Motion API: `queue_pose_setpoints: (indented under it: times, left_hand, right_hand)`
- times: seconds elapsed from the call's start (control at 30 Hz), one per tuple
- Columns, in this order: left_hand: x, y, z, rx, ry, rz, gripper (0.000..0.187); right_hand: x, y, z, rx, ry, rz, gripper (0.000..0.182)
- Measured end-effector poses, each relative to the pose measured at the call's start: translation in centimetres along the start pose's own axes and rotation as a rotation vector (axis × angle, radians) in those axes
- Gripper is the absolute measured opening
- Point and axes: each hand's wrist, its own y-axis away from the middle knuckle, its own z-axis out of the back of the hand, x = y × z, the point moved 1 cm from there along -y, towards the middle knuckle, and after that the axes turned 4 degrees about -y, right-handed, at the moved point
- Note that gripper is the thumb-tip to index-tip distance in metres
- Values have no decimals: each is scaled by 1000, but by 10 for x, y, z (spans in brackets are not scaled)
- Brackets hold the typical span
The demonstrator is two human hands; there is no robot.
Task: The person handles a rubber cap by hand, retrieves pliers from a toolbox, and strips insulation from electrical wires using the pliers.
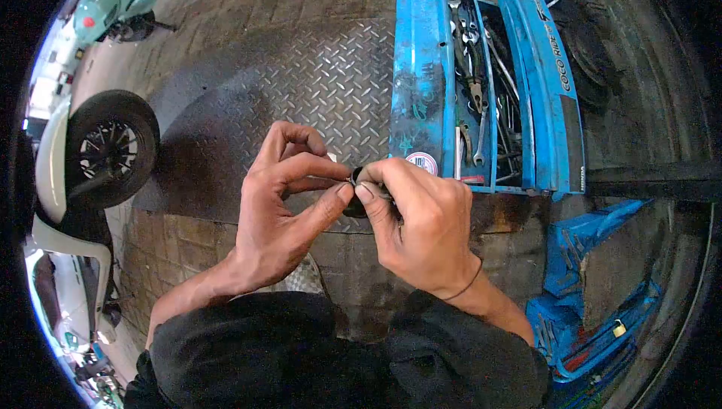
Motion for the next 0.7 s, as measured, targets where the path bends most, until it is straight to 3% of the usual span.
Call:
queue_pose_setpoints:
  times: [0.27,0.53,0.7]
  left_hand:
    - [-1,-1,5,5,-117,-35,13]
    - [10,0,2,46,-3,68,10]
    - [-5,-2,6,57,83,106,12]
  right_hand:
    - [2,-1,-3,7,95,102,12]
    - [4,-2,-3,57,162,129,11]
    - [0,-2,5,117,-87,35,8]
